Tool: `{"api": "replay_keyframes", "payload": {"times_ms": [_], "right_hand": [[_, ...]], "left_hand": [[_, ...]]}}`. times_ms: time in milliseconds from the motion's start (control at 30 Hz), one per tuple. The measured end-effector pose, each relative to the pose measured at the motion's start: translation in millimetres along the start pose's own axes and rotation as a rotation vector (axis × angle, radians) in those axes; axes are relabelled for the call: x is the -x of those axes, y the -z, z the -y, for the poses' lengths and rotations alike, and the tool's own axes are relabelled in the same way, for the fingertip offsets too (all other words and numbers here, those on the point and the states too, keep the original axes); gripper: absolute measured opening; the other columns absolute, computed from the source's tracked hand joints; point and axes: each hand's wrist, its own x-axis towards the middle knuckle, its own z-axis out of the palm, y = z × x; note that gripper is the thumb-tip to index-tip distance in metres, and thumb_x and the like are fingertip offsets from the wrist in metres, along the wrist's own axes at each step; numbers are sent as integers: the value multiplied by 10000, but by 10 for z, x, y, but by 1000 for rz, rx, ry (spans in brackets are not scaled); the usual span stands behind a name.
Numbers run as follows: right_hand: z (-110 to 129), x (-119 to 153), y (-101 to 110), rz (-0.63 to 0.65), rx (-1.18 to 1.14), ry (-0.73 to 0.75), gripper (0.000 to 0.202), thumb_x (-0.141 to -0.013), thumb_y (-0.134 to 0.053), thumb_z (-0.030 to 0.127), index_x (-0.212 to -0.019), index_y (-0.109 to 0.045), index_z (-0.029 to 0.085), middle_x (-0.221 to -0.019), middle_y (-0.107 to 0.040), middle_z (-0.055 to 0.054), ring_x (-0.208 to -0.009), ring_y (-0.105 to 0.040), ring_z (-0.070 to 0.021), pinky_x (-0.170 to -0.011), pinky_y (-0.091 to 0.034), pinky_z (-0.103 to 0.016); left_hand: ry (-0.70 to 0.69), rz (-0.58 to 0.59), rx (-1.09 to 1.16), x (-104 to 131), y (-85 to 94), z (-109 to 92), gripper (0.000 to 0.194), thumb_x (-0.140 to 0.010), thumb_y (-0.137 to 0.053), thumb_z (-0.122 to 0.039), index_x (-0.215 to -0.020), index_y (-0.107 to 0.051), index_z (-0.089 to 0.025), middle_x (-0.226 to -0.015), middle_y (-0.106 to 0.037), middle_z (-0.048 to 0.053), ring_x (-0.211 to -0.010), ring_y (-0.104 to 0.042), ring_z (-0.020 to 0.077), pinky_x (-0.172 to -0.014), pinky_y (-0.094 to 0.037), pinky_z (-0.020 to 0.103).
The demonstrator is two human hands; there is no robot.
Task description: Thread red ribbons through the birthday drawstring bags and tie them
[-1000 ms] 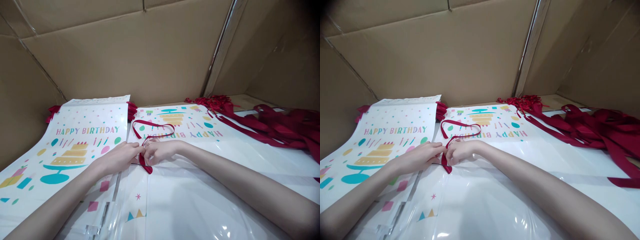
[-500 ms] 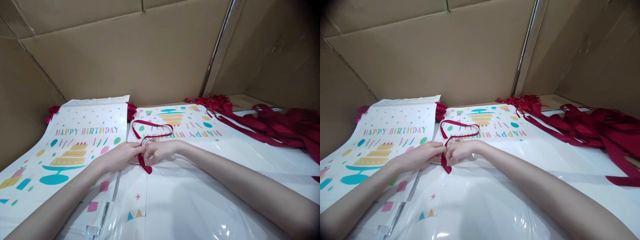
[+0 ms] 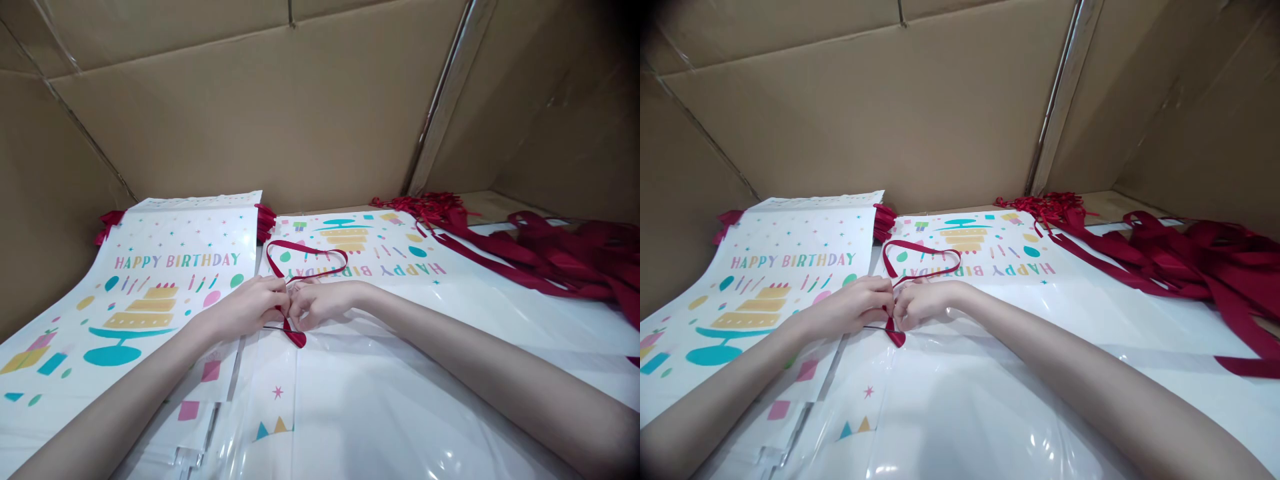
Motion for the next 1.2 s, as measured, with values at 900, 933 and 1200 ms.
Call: {"api": "replay_keyframes", "payload": {"times_ms": [900, 933, 1200], "right_hand": [[18, 41, 1, -7, -41, -56, 125, -709, -528, 215, -718, -641, 162, -760, -556, -4, -790, -443, -144, -729, -335, -253], [16, 41, 1, -10, -40, -61, 123, -708, -530, 215, -716, -641, 163, -763, -559, -5, -811, -444, -149, -739, -335, -253], [-30, 25, -3, 2, -7, -19, 113, -723, -516, 219, -712, -619, 173, -791, -559, -12, -936, -425, -181, -831, -314, -273]], "left_hand": [[135, 215, 44, 154, 346, 29, 126, -814, -607, -289, -719, -629, -210, -744, -600, -33, -814, -518, 154, -830, -265, 294], [142, 249, 53, 158, 355, 24, 122, -801, -621, -279, -702, -626, -208, -729, -606, -37, -807, -520, 152, -833, -266, 294], [90, 218, 43, 98, 233, -73, 133, -798, -574, -138, -672, -577, -181, -773, -604, -16, -861, -518, 159, -823, -269, 297]]}}
